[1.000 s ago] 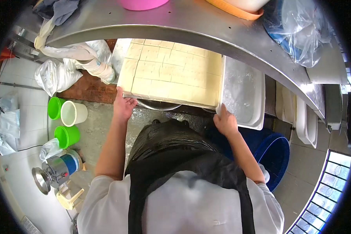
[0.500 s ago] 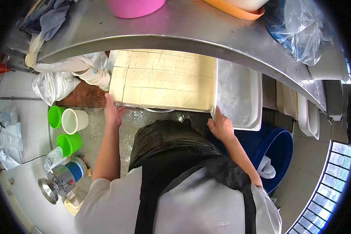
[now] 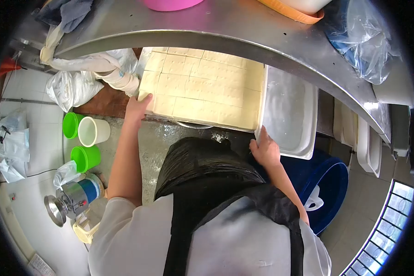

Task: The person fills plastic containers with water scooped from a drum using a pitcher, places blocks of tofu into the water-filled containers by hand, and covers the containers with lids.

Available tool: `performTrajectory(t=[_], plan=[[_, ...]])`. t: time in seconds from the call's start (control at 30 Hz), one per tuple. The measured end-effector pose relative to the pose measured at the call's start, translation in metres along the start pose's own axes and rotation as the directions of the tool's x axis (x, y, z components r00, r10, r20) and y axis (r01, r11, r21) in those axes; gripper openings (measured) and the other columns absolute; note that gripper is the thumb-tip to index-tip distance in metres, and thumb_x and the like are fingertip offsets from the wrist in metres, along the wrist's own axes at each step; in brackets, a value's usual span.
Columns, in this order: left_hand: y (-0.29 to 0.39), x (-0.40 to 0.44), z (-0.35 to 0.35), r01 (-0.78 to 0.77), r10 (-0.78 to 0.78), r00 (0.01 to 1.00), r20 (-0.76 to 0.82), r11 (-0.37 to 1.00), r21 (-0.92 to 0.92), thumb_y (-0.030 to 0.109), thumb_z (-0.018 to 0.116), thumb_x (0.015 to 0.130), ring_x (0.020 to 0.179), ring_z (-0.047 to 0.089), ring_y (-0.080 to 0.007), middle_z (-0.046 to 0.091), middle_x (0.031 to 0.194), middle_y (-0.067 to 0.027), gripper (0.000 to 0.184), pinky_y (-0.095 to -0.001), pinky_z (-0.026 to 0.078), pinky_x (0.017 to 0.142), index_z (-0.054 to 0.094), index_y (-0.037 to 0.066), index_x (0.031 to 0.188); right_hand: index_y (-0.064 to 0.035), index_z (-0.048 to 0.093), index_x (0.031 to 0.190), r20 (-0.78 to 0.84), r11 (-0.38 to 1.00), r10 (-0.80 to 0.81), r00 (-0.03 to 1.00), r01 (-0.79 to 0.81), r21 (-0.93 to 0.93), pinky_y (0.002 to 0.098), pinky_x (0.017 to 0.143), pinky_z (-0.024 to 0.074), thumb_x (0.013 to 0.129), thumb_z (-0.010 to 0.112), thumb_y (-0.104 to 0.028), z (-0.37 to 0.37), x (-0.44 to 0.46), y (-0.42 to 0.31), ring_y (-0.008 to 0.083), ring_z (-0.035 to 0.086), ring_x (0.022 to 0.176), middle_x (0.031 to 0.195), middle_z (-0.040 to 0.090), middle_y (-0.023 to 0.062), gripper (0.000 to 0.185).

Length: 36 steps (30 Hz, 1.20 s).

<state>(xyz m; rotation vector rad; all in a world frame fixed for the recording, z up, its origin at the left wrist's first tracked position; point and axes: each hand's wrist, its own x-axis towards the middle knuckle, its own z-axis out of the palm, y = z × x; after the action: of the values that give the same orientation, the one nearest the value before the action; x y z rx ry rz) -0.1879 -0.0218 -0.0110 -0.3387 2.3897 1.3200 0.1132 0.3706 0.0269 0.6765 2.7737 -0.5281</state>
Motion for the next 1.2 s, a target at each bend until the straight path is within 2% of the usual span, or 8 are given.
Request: performTrajectory(t=[0.13, 0.43, 0.8, 0.9, 0.97, 1.0, 1.07, 1.2], plan=[[-0.001, 0.016, -0.01, 0.339, -0.251, 0.92, 0.3, 0.895, -0.291, 0.043, 0.082, 0.086, 0.115, 0.063, -0.0253, 0.071, 0.124, -0.0078, 0.061, -0.0488, 0.047, 0.09, 0.063, 0.011, 0.135, 0.0046, 0.039, 0.152, 0.007, 1.0, 0.022, 1.0, -0.022, -0.019, 0.055, 0.093, 0.0551, 0.094, 0.059, -0.038, -0.002, 0.0, -0.001, 0.0473, 0.069, 0.102, 0.115, 0.069, 0.0312, 0.075], [-0.03, 0.019, -0.018, 0.108, 0.005, 0.95, 0.313, 0.933, -0.344, 0.039, 0.073, 0.096, 0.093, 0.069, -0.018, 0.073, 0.116, -0.0066, 0.051, -0.0335, 0.054, 0.073, 0.061, 0.006, 0.133, 0.0057, 0.04, 0.151, -0.021, 1.0, -0.001, 1.0, 0.001, -0.021, 0.0546, 0.092, 0.0555, 0.094, 0.059, -0.039, 0.003, 0.001, 0.002, 0.0476, 0.07, 0.103, 0.115, 0.069, 0.0318, 0.075], [-0.065, -0.003, -0.03, 0.157, 0.112, 0.955, 0.275, 0.595, -0.788, 0.03, 0.068, 0.101, 0.104, 0.071, -0.0247, 0.071, 0.121, -0.0105, 0.045, -0.0426, 0.059, 0.083, 0.058, 0.004, 0.135, 0.0067, 0.04, 0.15, -0.016, 1.0, -0.01, 1.0, 0.01, 0.002, 0.0517, 0.098, 0.0537, 0.096, 0.063, -0.047, -0.006, 0.001, -0.003, 0.0471, 0.068, 0.111, 0.122, 0.067, 0.0337, 0.079], [-0.063, -0.012, -0.031, 0.139, 0.156, 0.954, 0.257, 0.528, -0.838, 0.027, 0.068, 0.1, 0.111, 0.069, -0.026, 0.07, 0.125, -0.0114, 0.047, -0.0448, 0.059, 0.089, 0.056, 0.002, 0.138, 0.0056, 0.045, 0.148, -0.062, 0.952, 0.071, 0.996, -0.049, 0.301, 0.0508, 0.1, 0.0526, 0.097, 0.067, -0.04, -0.018, 0.002, -0.016, 0.0471, 0.065, 0.116, 0.126, 0.065, 0.0322, 0.072], [-0.046, -0.027, -0.027, 0.129, 0.196, 0.946, 0.26, 0.506, -0.853, 0.026, 0.068, 0.1, 0.114, 0.069, -0.0267, 0.07, 0.127, -0.0117, 0.048, -0.0456, 0.058, 0.093, 0.055, 0.002, 0.14, 0.0038, 0.049, 0.145, -0.478, 0.942, -0.166, 0.862, 0.282, 0.182, 0.0514, 0.102, 0.0512, 0.096, 0.073, -0.028, -0.018, 0.007, -0.021, 0.0474, 0.06, 0.122, 0.132, 0.062, 0.0297, 0.063], [-0.03, -0.04, -0.019, 0.108, 0.23, 0.941, 0.25, 0.497, -0.861, 0.024, 0.068, 0.1, 0.117, 0.067, -0.0267, 0.068, 0.13, -0.0122, 0.051, -0.045, 0.056, 0.097, 0.053, 0.001, 0.142, 0.0038, 0.049, 0.145, -0.482, 0.945, -0.156, 0.862, 0.273, 0.182, 0.0514, 0.102, 0.0512, 0.096, 0.073, -0.028, -0.022, 0.011, -0.031, 0.0474, 0.06, 0.122, 0.132, 0.062, 0.0297, 0.063], [0.006, -0.062, 0.005, 0.098, 0.272, 0.927, 0.259, 0.49, -0.866, 0.023, 0.069, 0.099, 0.121, 0.066, -0.0268, 0.067, 0.134, -0.0127, 0.054, -0.0445, 0.055, 0.102, 0.05, 0.0, 0.145, 0.0019, 0.052, 0.143, -0.509, 0.834, -0.275, 0.816, 0.465, 0.295, 0.0486, 0.105, 0.0496, 0.095, 0.075, -0.022, -0.04, 0.018, -0.064, 0.0446, 0.058, 0.126, 0.137, 0.059, 0.0275, 0.058], [0.089, -0.124, 0.073, 0.055, 0.485, 0.789, 0.377, 0.556, -0.829, 0.019, 0.071, 0.098, 0.125, 0.063, -0.0243, 0.063, 0.137, -0.0136, 0.059, -0.0421, 0.051, 0.107, 0.046, 0.0, 0.148, -0.0001, 0.053, 0.143, -0.322, 0.439, -0.367, 0.873, 0.468, 0.767, 0.0443, 0.104, 0.0506, 0.094, 0.077, -0.02, -0.071, 0.031, -0.125, 0.0324, 0.059, 0.127, 0.138, 0.06, 0.0201, 0.058]])
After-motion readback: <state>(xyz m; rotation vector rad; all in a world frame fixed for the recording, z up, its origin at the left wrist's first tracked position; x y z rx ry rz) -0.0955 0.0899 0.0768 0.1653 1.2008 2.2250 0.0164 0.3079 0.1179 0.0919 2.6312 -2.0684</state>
